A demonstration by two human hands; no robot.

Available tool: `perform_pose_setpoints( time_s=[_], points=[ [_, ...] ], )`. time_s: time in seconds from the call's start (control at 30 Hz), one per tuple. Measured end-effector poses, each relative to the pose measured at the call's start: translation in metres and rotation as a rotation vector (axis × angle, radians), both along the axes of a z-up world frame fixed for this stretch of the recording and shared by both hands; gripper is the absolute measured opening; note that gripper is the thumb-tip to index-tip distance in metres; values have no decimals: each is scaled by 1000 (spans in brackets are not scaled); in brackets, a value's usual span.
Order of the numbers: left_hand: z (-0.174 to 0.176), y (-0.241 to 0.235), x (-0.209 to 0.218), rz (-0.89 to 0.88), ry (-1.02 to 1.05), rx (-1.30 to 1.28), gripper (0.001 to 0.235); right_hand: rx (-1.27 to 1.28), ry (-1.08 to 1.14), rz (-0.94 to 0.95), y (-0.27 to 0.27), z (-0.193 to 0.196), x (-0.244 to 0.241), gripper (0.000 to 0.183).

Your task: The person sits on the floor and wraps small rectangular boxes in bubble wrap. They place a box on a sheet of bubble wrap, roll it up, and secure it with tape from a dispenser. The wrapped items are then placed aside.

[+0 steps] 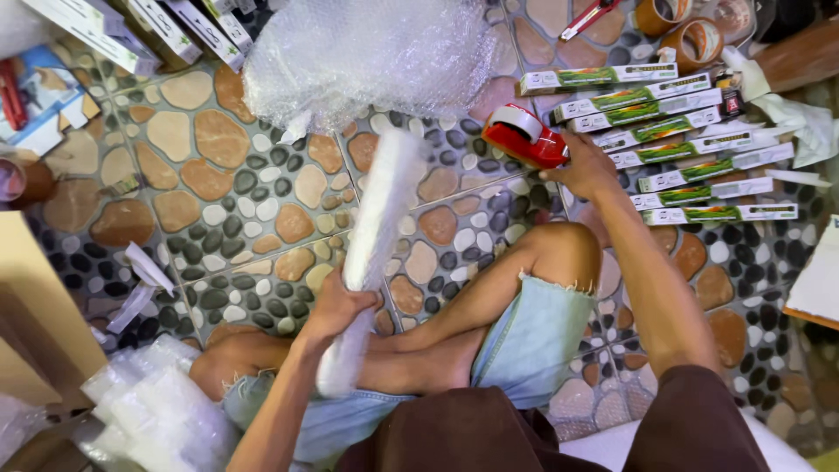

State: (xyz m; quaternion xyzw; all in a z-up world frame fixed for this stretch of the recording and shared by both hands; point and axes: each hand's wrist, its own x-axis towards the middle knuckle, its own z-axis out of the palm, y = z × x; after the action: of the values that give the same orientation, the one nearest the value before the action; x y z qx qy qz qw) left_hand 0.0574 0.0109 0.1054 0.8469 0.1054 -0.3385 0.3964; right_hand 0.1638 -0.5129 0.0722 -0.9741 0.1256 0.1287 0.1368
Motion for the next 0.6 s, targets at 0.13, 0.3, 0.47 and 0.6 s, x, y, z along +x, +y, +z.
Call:
perform_pose_setpoints(
  time_s=[0.13, 0.3, 0.47, 0.6],
  points=[
    [10, -23, -24, 552, 185, -560, 59, 159, -96, -22, -9, -28, -2, 61],
    [32, -39, -52, 759, 246, -726, 62, 272, -218, -70, 50, -48, -29, 49],
    [38, -37, -63, 824, 210, -747, 60, 394, -196, -30, 160, -40, -50, 43],
    [34, -29, -74, 859, 230, -730, 63, 528, -135, 43, 242, -12, -65, 42]
  ],
)
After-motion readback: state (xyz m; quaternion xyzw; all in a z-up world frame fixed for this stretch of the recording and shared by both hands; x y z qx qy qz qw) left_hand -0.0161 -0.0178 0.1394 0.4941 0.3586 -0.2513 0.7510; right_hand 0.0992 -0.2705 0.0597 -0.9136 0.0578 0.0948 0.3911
